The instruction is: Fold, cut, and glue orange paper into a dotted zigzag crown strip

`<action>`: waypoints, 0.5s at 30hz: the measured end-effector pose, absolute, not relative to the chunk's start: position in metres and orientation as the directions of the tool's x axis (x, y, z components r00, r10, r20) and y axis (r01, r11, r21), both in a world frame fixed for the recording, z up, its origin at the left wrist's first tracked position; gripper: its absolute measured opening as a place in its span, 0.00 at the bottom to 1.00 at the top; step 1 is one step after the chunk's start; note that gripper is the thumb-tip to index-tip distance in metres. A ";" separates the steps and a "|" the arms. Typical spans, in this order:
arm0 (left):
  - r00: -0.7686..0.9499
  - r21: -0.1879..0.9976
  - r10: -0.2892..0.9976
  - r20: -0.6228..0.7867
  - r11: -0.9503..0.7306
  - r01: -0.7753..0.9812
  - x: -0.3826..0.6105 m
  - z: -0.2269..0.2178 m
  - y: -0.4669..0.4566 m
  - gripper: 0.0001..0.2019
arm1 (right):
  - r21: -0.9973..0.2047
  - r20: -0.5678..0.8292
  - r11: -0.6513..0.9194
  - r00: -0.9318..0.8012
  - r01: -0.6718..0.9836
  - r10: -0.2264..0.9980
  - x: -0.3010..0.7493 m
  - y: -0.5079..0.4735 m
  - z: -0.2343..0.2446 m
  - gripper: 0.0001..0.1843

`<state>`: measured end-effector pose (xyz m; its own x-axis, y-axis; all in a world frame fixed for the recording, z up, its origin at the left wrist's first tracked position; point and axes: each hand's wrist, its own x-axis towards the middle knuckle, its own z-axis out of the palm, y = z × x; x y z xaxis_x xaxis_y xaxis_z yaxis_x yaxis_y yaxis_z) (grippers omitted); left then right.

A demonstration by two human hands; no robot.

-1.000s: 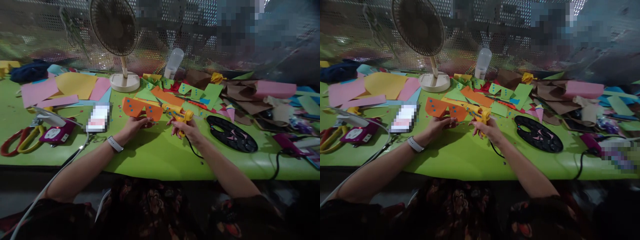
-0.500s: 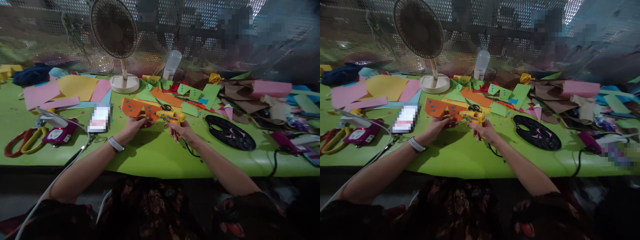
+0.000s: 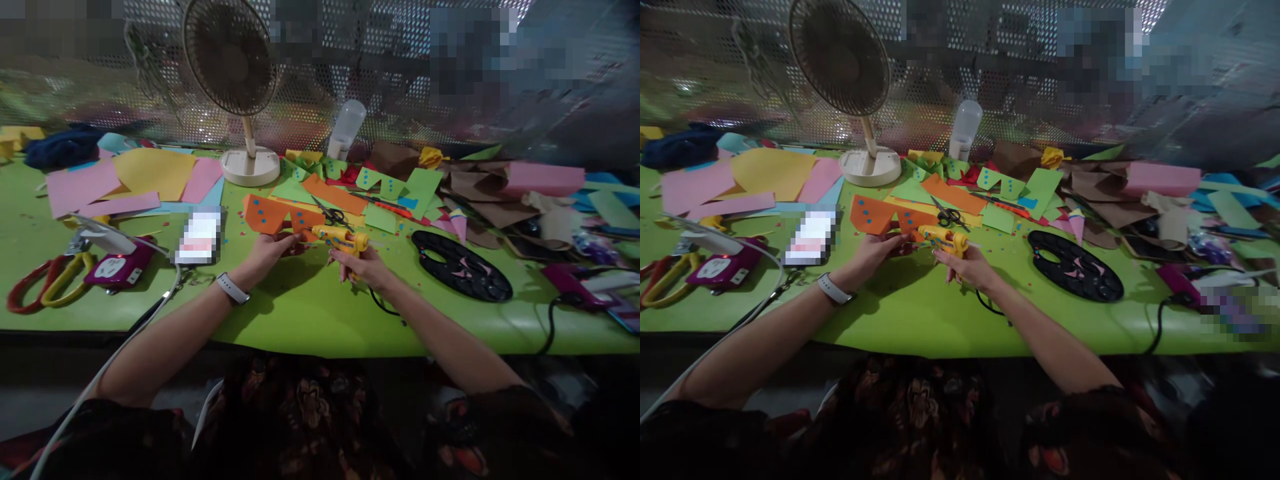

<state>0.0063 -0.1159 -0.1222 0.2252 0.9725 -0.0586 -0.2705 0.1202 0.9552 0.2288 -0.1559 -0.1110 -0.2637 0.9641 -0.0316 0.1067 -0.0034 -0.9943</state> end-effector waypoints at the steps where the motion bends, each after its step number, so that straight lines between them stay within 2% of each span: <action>1: 0.218 0.953 0.973 -0.071 0.130 -0.272 0.007 -0.121 -0.116 0.15 | -0.995 -0.005 0.021 -0.261 0.096 0.965 0.229 -0.155 -0.112 0.21; 5: 0.192 0.947 0.976 -0.099 0.152 -0.282 0.008 -0.118 -0.118 0.15 | -0.997 0.066 0.076 -0.252 0.034 0.966 0.231 -0.155 -0.112 0.18; 15: 0.203 0.951 0.975 -0.095 0.149 -0.273 0.007 -0.119 -0.118 0.15 | -0.997 0.053 0.067 -0.249 0.046 0.967 0.228 -0.155 -0.115 0.18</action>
<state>0.0071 -0.1179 -0.1189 0.2028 0.9746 -0.0946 -0.2726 0.1490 0.9505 0.2279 -0.1552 -0.1146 -0.2485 0.9672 0.0534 0.0464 0.0669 -0.9967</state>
